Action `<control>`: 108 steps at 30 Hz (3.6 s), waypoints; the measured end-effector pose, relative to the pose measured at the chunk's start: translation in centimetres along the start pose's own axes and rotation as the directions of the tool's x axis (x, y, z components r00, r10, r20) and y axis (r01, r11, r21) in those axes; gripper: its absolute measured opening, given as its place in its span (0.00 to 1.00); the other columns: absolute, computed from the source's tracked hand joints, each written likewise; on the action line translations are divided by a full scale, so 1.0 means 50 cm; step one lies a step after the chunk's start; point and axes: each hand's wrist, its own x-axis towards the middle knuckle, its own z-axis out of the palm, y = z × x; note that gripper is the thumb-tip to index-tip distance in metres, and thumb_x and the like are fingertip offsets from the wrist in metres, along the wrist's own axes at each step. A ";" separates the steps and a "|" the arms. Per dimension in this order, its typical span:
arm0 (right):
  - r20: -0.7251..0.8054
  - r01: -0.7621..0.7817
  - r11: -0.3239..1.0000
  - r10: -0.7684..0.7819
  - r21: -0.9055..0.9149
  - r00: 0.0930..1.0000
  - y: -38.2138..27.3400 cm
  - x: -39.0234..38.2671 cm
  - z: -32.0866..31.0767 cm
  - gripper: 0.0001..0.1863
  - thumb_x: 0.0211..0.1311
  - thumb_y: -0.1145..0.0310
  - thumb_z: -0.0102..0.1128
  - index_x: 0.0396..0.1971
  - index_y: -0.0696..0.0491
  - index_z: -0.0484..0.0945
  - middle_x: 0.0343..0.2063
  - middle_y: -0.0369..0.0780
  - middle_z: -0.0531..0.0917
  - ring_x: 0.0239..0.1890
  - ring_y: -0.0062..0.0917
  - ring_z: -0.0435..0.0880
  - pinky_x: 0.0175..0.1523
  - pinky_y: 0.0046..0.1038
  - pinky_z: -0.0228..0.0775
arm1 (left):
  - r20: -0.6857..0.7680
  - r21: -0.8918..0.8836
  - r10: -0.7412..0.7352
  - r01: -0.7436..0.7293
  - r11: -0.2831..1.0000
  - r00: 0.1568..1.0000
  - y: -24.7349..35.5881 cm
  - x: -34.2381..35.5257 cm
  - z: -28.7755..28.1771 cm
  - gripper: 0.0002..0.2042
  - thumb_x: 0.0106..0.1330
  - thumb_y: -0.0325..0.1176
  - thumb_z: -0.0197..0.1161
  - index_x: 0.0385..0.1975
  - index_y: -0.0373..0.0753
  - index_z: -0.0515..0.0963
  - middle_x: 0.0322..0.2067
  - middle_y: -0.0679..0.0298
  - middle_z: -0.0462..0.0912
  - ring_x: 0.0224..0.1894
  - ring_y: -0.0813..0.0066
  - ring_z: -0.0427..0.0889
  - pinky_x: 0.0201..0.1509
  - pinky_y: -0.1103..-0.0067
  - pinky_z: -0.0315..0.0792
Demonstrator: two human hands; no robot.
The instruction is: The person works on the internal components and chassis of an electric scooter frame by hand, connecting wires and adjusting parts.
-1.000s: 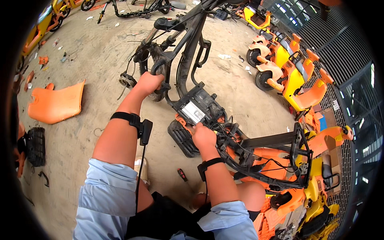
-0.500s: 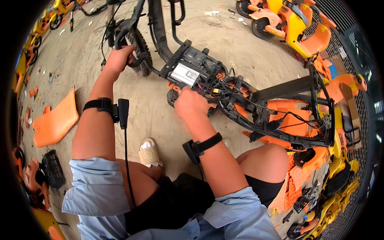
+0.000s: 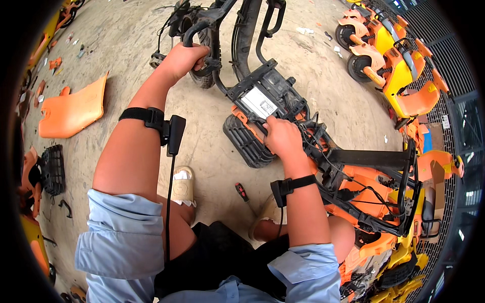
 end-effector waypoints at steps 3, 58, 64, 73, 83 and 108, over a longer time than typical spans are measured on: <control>-0.020 0.098 0.994 -0.099 -0.040 0.995 0.009 0.012 0.000 0.09 0.60 0.67 0.66 0.29 0.55 0.77 0.27 0.47 0.85 0.37 0.48 0.84 0.42 0.47 0.73 | -0.001 -0.001 -0.002 0.002 1.000 1.000 0.005 -0.006 -0.001 0.17 0.64 0.41 0.61 0.15 0.40 0.72 0.16 0.69 0.74 0.21 0.80 0.67 0.30 0.78 0.62; 0.091 0.249 0.954 -0.237 -0.167 0.967 0.016 0.007 0.003 0.12 0.66 0.63 0.62 0.32 0.55 0.72 0.27 0.47 0.83 0.32 0.47 0.83 0.37 0.48 0.75 | -0.091 0.060 -0.188 0.194 0.979 0.978 0.035 -0.015 -0.004 0.16 0.54 0.41 0.61 0.14 0.33 0.76 0.17 0.60 0.78 0.18 0.68 0.73 0.26 0.70 0.69; 0.104 0.191 0.968 -0.176 -0.160 0.979 0.020 0.026 0.004 0.11 0.69 0.64 0.57 0.31 0.55 0.72 0.27 0.47 0.83 0.33 0.48 0.83 0.37 0.48 0.74 | -0.105 0.046 -0.183 0.189 0.981 0.978 0.031 -0.011 0.000 0.17 0.54 0.41 0.61 0.13 0.33 0.77 0.17 0.60 0.79 0.19 0.68 0.75 0.27 0.70 0.70; 0.033 0.104 0.983 -0.100 -0.153 0.994 -0.003 0.013 0.020 0.09 0.63 0.68 0.64 0.29 0.55 0.73 0.22 0.47 0.82 0.28 0.46 0.83 0.35 0.46 0.74 | -0.100 0.079 -0.171 0.179 0.981 0.980 0.031 -0.013 -0.005 0.17 0.54 0.41 0.61 0.13 0.33 0.77 0.17 0.59 0.79 0.19 0.66 0.75 0.28 0.70 0.70; 0.093 -0.216 0.967 0.229 -0.133 0.969 -0.079 -0.025 0.036 0.25 0.76 0.47 0.47 0.37 0.57 0.73 0.29 0.50 0.84 0.34 0.50 0.84 0.40 0.50 0.76 | -0.126 0.188 -0.268 0.288 0.939 0.955 0.049 -0.038 -0.008 0.23 0.60 0.48 0.58 0.46 0.36 0.84 0.42 0.52 0.88 0.42 0.56 0.87 0.48 0.67 0.77; 0.022 -0.062 0.988 0.066 -0.143 0.998 -0.052 -0.017 0.007 0.16 0.73 0.58 0.53 0.33 0.56 0.77 0.24 0.49 0.85 0.28 0.47 0.86 0.33 0.45 0.78 | -0.210 -0.021 -0.163 0.162 0.987 0.964 0.002 0.005 0.019 0.14 0.59 0.38 0.61 0.19 0.33 0.76 0.17 0.62 0.78 0.20 0.71 0.74 0.30 0.72 0.69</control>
